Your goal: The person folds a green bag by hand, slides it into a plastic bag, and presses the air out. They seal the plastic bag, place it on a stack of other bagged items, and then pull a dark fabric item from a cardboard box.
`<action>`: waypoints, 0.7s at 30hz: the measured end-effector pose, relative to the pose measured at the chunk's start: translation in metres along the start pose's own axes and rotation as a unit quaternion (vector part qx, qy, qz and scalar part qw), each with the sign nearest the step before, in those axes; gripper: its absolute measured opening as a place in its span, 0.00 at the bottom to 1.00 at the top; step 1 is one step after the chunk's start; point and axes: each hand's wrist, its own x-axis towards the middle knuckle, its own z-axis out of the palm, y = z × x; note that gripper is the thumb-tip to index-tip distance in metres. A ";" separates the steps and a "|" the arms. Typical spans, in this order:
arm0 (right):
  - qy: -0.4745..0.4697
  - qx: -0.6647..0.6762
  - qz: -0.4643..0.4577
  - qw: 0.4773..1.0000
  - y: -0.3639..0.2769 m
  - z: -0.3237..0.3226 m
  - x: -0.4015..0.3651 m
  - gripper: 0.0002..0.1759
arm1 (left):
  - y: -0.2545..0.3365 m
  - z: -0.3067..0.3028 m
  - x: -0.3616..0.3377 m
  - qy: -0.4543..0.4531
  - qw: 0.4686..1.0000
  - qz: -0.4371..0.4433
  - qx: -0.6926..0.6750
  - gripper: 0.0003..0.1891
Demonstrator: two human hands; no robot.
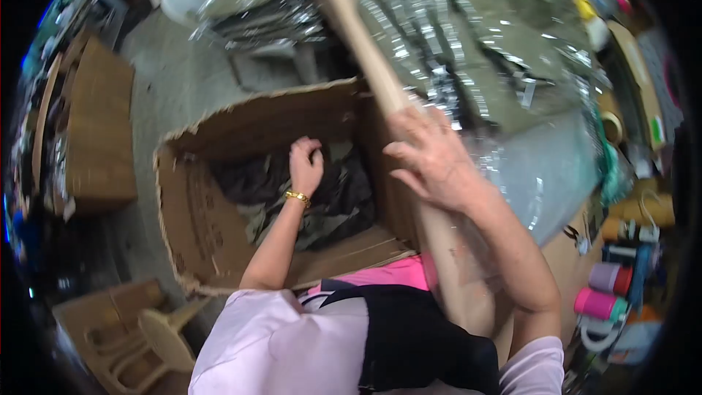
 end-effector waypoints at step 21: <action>-0.055 0.052 0.120 0.990 0.008 0.031 0.008 0.22 | -0.104 0.106 -0.203 -0.618 0.680 -0.362 0.155 0.26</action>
